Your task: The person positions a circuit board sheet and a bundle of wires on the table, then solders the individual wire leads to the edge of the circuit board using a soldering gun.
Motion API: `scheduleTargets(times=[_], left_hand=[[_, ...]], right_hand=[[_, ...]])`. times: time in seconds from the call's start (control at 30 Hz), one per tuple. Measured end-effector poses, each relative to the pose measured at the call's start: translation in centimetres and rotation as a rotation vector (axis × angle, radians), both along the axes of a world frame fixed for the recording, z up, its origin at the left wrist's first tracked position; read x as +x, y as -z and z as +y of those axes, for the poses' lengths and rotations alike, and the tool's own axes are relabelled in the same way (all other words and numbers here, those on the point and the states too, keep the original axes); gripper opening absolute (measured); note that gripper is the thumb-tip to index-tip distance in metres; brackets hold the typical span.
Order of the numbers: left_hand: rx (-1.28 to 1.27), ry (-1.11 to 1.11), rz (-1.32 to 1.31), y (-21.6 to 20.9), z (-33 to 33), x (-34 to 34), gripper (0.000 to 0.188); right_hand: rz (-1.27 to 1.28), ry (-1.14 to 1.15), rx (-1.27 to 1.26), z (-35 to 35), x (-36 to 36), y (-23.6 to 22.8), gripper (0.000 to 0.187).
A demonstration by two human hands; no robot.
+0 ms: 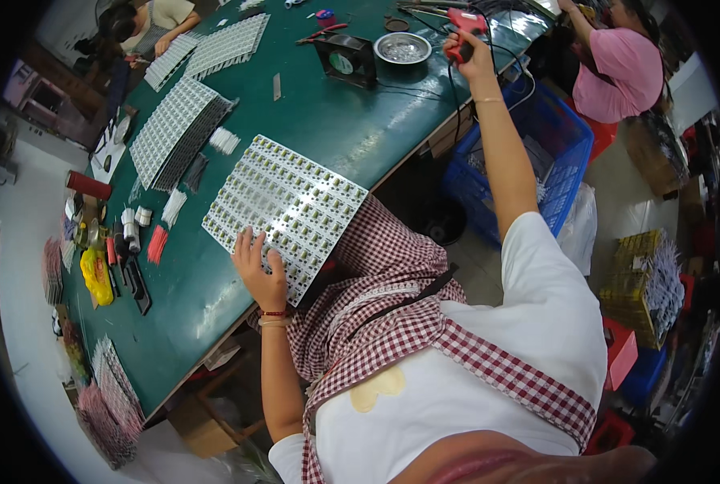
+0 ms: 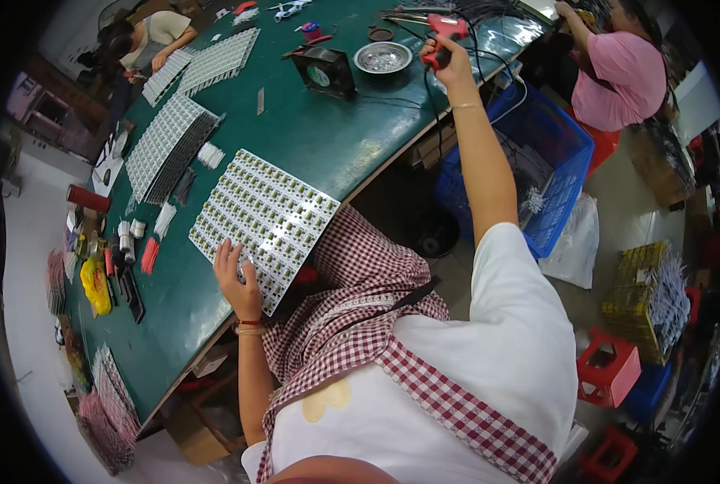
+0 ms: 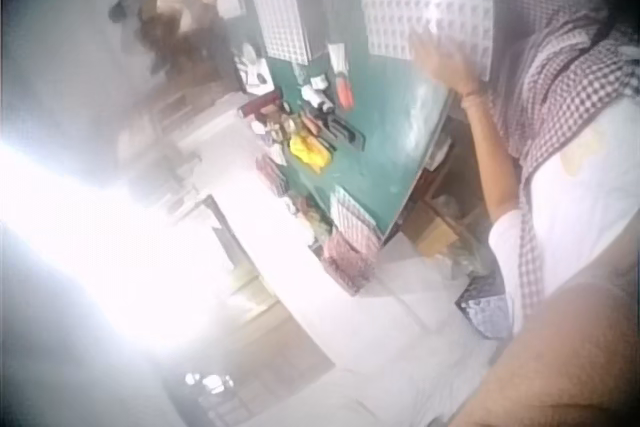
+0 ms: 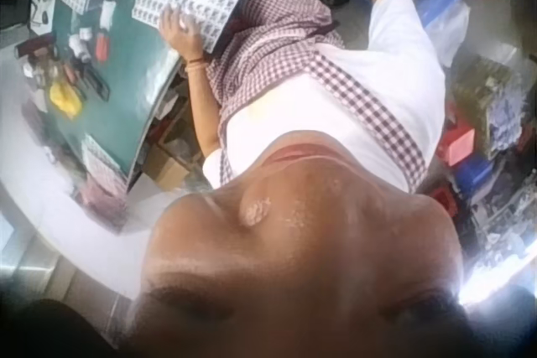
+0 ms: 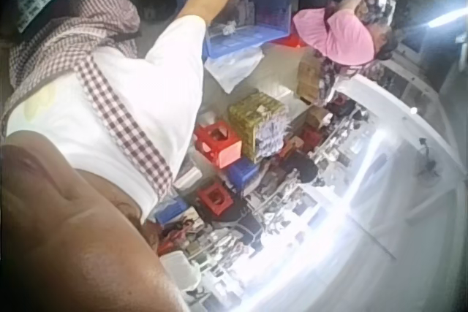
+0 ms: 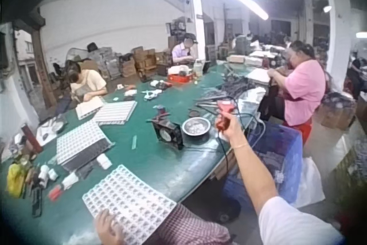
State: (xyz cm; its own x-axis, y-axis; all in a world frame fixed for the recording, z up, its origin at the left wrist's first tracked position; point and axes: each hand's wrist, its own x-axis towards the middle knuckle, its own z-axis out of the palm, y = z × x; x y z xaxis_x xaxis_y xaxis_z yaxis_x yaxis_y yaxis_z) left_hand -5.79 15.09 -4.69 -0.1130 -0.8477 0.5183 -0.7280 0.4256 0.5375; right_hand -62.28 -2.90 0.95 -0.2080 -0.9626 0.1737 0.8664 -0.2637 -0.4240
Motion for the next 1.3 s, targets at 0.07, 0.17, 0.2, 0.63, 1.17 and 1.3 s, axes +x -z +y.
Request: scheduleTargets(times=[0.07,0.17,0.2,0.63,1.17,1.3], left_hand=[[0.003,0.006,-0.007,-0.1,0.0,0.0,0.033],[-0.019,-0.025,-0.054,-0.1,0.1,0.0,0.030],[-0.018,-0.029,-0.051,-0.1,0.1,0.1,0.030],[0.008,-0.046,-0.016,-1.2,0.5,-0.2,0.026],[0.084,-0.089,-0.008,-1.6,0.3,-0.4,0.027],[0.079,-0.088,-0.018,-1.6,0.3,-0.3,0.027]], right_hand=[[0.071,-0.038,0.048,0.3,-0.7,-1.5,0.016],[0.393,0.122,0.164,-0.1,-0.8,-2.8,0.014],[0.490,0.137,0.145,-0.5,-0.5,-2.9,0.013],[1.391,0.578,0.427,-3.9,2.3,-3.4,0.040],[1.581,0.583,0.552,-4.9,1.5,-2.8,0.042],[1.587,0.577,0.577,-4.8,1.5,-2.7,0.041]])
